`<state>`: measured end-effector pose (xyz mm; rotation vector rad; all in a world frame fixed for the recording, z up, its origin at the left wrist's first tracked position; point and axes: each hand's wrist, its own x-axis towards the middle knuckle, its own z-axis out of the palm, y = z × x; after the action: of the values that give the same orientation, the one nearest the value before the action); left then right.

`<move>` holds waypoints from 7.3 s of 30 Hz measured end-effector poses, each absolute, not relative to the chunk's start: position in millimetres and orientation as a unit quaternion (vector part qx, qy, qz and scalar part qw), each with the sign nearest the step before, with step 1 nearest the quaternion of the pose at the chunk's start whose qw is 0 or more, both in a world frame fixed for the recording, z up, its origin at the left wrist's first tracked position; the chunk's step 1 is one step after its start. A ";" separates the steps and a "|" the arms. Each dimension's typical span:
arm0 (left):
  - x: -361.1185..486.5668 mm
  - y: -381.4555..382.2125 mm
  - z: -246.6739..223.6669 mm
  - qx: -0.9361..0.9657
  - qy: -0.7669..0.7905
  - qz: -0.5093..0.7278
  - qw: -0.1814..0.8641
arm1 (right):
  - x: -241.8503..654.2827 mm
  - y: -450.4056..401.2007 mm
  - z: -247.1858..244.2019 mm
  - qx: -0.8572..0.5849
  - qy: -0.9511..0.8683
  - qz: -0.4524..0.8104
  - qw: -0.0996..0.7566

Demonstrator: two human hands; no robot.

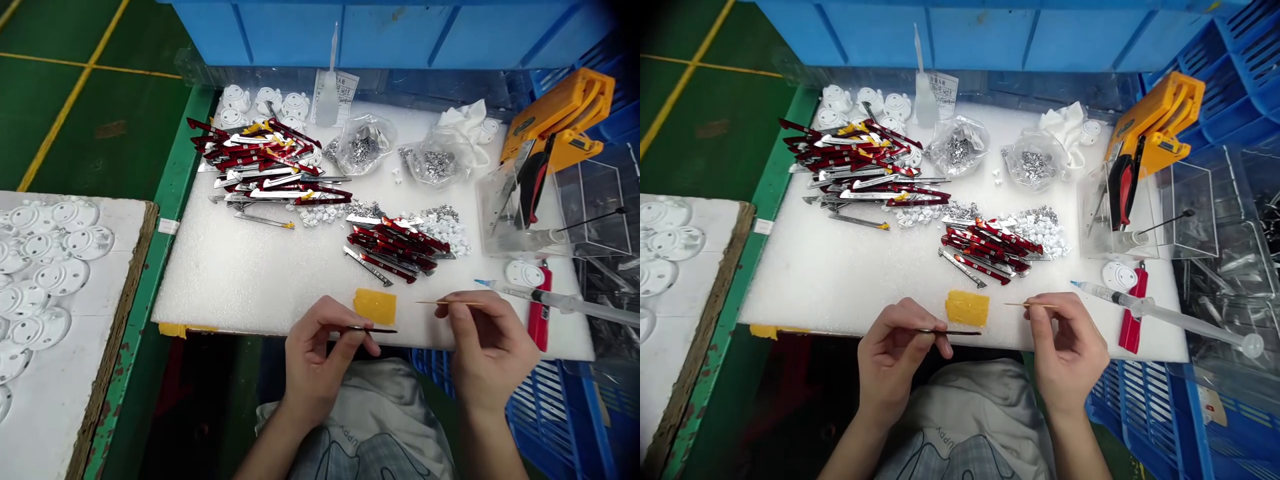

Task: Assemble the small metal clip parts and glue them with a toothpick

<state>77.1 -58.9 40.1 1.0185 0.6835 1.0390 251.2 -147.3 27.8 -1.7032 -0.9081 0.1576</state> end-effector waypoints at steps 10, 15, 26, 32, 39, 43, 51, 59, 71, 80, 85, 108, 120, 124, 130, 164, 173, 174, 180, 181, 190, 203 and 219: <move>76.9 -55.3 35.7 0.451 0.294 0.500 0.678 | 249.0 -135.5 30.2 -0.688 -0.482 0.102 0.534; 76.0 -54.3 35.9 0.464 0.297 0.484 0.680 | 248.9 -133.9 31.5 -0.682 -0.514 0.121 0.505; 77.0 -56.2 37.2 0.476 0.300 0.473 0.678 | 248.0 -129.7 34.9 -0.695 -0.537 0.094 0.468; 76.3 -56.6 36.7 0.467 0.294 0.471 0.688 | 248.1 -130.1 34.2 -0.698 -0.537 0.091 0.466; 76.8 -57.5 37.9 0.471 0.299 0.471 0.683 | 248.3 -130.6 34.7 -0.697 -0.534 0.100 0.468; 77.3 -57.0 38.1 0.472 0.298 0.473 0.681 | 248.4 -131.4 35.1 -0.699 -0.534 0.100 0.465; 77.4 -61.5 48.4 0.459 0.299 0.485 0.682 | 250.4 -133.1 33.0 -0.703 -0.482 0.103 0.513; 78.7 -72.6 64.2 0.431 0.277 0.478 0.713 | 224.8 -122.2 77.7 -0.531 -0.333 0.299 0.719; 78.8 -78.2 66.0 0.419 0.258 0.482 0.725 | 207.0 -126.9 78.6 -0.494 -0.395 0.280 0.722; 77.8 -78.6 68.2 0.442 0.249 0.475 0.719 | 207.4 -126.8 81.0 -0.477 -0.403 0.279 0.730; 78.8 -80.0 67.4 0.425 0.224 0.487 0.729 | 205.5 -128.4 84.1 -0.487 -0.409 0.272 0.722; 78.2 -81.1 68.4 0.450 0.249 0.482 0.709 | 203.1 -130.7 83.8 -0.538 -0.415 0.257 0.687; 77.8 -81.9 68.9 0.433 0.245 0.484 0.720 | 201.4 -131.4 84.2 -0.540 -0.405 0.256 0.692; 77.9 -81.3 69.6 0.432 0.244 0.484 0.721 | 198.8 -134.2 85.4 -0.589 -0.357 0.262 0.676; 77.7 -81.1 69.4 0.424 0.249 0.483 0.725 | 204.4 -131.2 82.9 -0.544 -0.392 0.270 0.691; 77.6 -82.0 75.6 0.481 0.312 0.477 0.666 | 219.2 -126.8 82.4 -0.550 -0.337 0.202 0.737; 75.5 -76.9 67.5 0.447 0.336 0.437 0.705 | 259.5 -157.1 47.3 -0.687 -0.407 0.005 0.602; 75.1 -76.9 65.7 0.445 0.333 0.428 0.713 | 261.6 -159.1 44.9 -0.696 -0.415 0.009 0.585; 72.7 -76.2 57.8 0.465 0.331 0.410 0.711 | 259.5 -152.8 37.8 -0.713 -0.487 0.024 0.504; 72.7 -75.6 56.8 0.469 0.335 0.409 0.708 | 259.2 -150.1 37.0 -0.714 -0.503 0.019 0.487; 75.5 -72.8 51.4 0.497 0.333 0.404 0.692 | 261.4 -143.4 36.3 -0.722 -0.556 0.042 0.410; 73.1 -67.1 41.9 0.509 0.354 0.394 0.679 | 288.3 -186.8 85.3 -0.741 -0.444 0.004 0.503; 81.1 -80.1 48.7 0.448 0.346 0.376 0.734 | 395.1 -125.6 96.3 -0.805 -0.440 -0.108 0.382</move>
<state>81.1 -80.1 48.7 0.9846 0.7612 0.8263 395.1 -125.6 96.3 -2.0541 -1.1227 -0.2746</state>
